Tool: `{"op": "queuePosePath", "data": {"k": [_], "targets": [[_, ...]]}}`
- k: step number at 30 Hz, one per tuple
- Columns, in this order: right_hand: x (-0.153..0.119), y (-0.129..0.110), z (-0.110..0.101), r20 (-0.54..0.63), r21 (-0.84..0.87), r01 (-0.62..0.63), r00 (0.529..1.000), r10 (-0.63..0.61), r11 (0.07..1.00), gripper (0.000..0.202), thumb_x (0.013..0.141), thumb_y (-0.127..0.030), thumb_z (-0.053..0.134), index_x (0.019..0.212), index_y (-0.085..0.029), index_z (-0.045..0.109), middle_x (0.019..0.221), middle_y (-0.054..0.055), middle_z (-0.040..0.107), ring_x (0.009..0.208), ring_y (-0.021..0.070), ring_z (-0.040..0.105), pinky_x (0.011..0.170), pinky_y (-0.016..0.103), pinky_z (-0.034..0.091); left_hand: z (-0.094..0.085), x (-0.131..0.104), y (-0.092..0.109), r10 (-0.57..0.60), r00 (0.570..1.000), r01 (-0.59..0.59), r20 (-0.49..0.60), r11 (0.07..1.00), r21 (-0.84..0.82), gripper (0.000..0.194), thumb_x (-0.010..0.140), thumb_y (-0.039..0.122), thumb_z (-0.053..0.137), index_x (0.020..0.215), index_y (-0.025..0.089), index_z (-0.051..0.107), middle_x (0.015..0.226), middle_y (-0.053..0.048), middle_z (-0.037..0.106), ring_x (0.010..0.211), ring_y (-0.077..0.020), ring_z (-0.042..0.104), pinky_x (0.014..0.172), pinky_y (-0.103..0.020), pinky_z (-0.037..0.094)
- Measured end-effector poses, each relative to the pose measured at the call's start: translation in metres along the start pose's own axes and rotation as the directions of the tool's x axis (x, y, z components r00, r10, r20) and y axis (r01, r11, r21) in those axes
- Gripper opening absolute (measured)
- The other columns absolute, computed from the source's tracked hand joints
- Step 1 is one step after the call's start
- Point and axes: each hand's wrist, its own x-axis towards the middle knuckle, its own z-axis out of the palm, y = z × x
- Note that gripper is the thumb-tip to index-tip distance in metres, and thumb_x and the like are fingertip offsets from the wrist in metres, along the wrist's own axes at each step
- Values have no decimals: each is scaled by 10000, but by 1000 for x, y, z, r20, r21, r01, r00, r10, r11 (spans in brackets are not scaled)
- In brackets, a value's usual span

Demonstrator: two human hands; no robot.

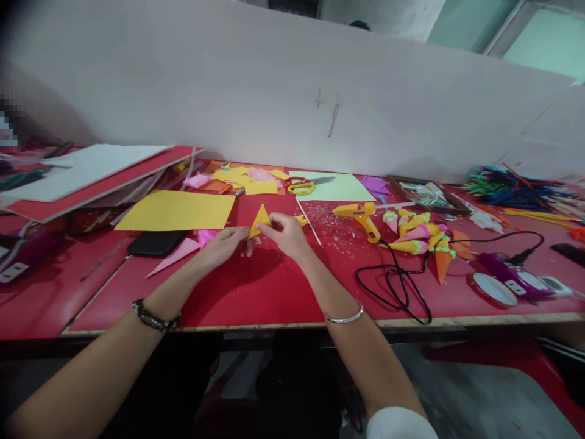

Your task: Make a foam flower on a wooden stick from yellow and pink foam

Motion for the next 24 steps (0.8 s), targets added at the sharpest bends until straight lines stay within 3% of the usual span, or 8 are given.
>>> {"op": "queuePosePath", "data": {"k": [6,11,16,24], "targets": [[1,3,5,-13,126,-56,998,59,990,230,707,-332,581,799,-197,419,590,-61,520,480,70,468,486,204,367,3,-4,3,69,997,-64,-25,988,142,311,809,391,416,683,135,539,540,21,523,509,-75,474,525,-188,366],[1,2,5,10,261,-87,996,87,961,405,689,-274,599,1023,-215,378,551,-83,534,456,79,486,448,193,380,3,-1,0,113,991,-97,-68,973,208,323,832,391,384,704,144,549,541,24,535,498,-74,474,510,-181,364],[0,2,2,181,265,-122,981,75,957,151,736,-303,558,755,-166,495,549,-45,536,459,66,483,448,191,383,1,-1,1,93,995,-96,32,984,152,332,836,395,382,719,138,557,541,16,560,495,-79,504,528,-186,404],[-1,1,1,241,187,-185,961,138,965,211,745,-359,552,696,-171,470,475,-69,517,370,42,412,381,165,316,-3,-5,2,36,985,-57,169,992,117,311,845,367,383,737,134,558,553,8,599,518,-82,547,575,-191,426]]}}
